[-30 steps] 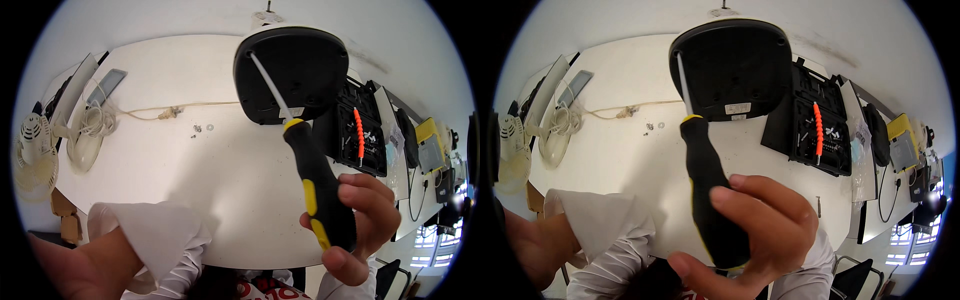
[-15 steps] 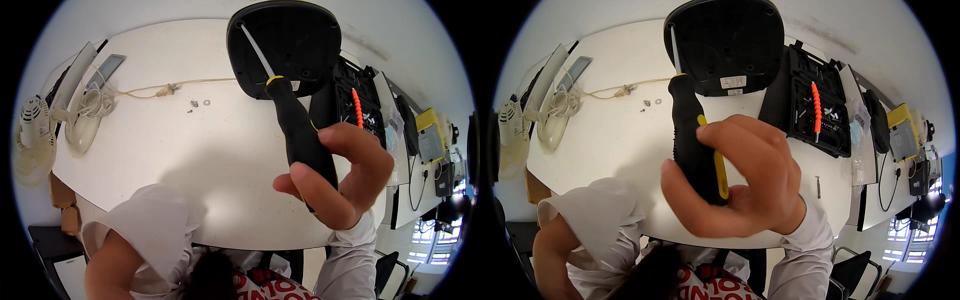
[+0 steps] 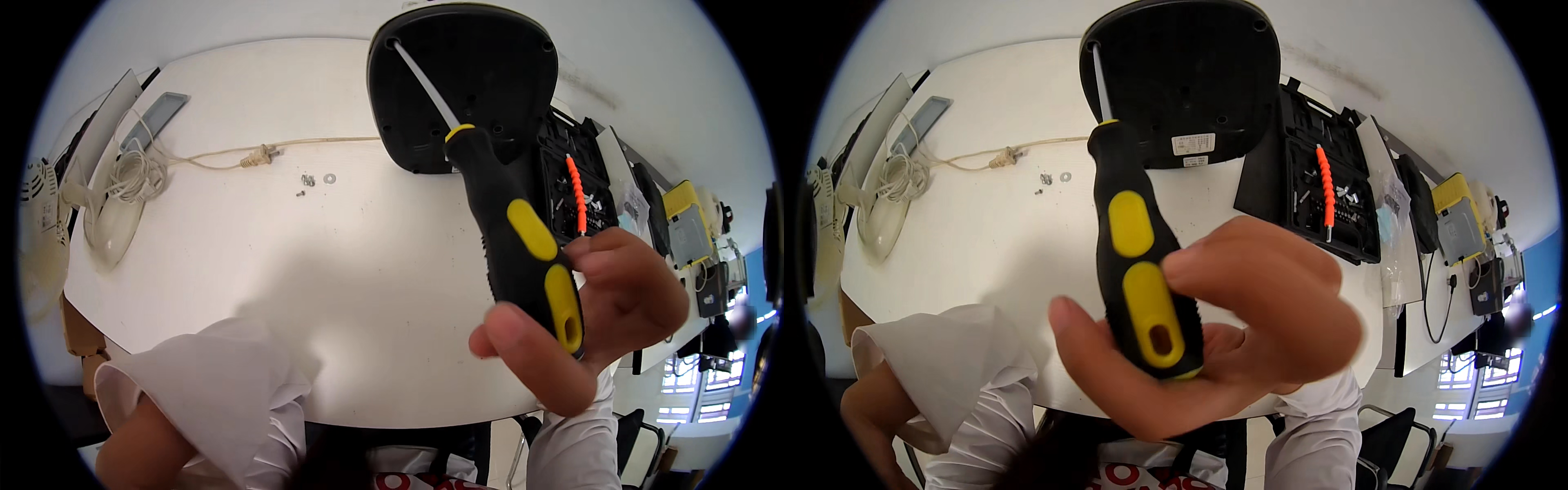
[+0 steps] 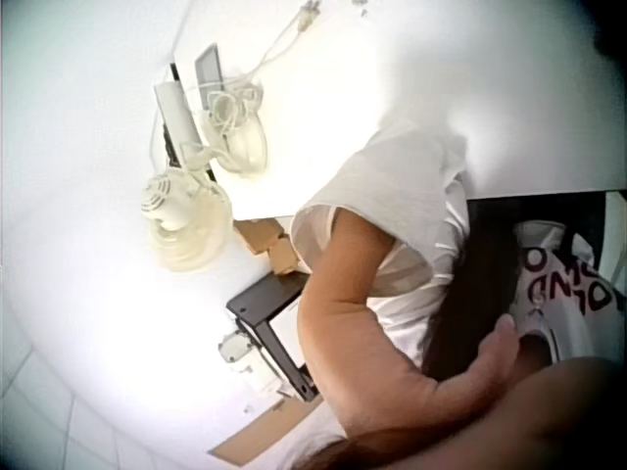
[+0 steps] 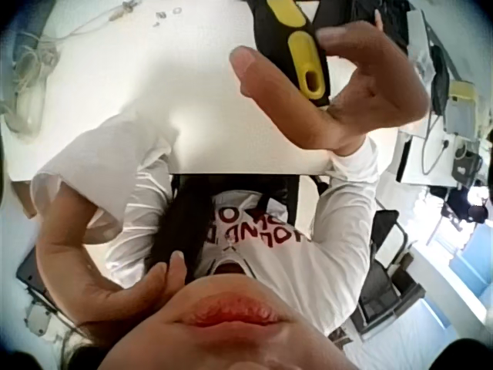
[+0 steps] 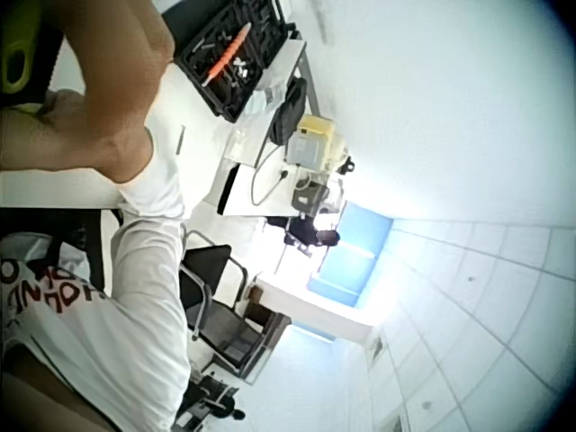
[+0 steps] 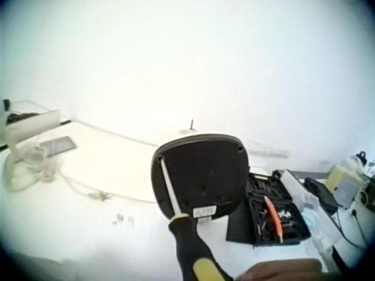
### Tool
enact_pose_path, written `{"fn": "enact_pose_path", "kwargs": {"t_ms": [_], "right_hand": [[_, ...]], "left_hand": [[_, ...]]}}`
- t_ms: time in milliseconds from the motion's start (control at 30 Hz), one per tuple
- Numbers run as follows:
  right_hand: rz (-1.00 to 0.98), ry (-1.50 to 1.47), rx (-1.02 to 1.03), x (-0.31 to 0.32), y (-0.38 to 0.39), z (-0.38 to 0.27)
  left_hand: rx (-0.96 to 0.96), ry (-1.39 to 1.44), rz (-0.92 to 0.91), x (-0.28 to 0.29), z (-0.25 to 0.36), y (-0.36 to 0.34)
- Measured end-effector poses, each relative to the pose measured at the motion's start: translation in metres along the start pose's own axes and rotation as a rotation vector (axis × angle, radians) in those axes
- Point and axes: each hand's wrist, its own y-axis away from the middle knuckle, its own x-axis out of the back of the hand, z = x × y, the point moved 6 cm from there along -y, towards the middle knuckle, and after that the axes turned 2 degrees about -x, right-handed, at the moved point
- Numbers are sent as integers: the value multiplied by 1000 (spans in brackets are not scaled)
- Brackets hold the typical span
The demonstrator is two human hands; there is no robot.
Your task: The person disassembles a white desk fan using a screwdriver, removing the fan head and then unscrewing the base. They manipulate the fan components and tools on a white table.
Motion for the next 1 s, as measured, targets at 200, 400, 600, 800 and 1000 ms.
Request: {"fn": "enact_pose_path", "kwargs": {"t_ms": [200,400,600,800,1000], "right_hand": [[-50,-3,93,1,-12,-16],[100,-193,135,-8,-13,-7],[147,-54,72,-3,-8,-6],[60,33,138,-10,-7,-18],[86,-78,76,-19,-3,-9]], "left_hand": [[-416,-450,-57,-21,40,4],[-452,-506,-62,-38,57,10],[-409,-544,-87,-47,57,11],[-413,-563,-104,-29,58,2],[-411,-605,-114,-50,76,8]]}}
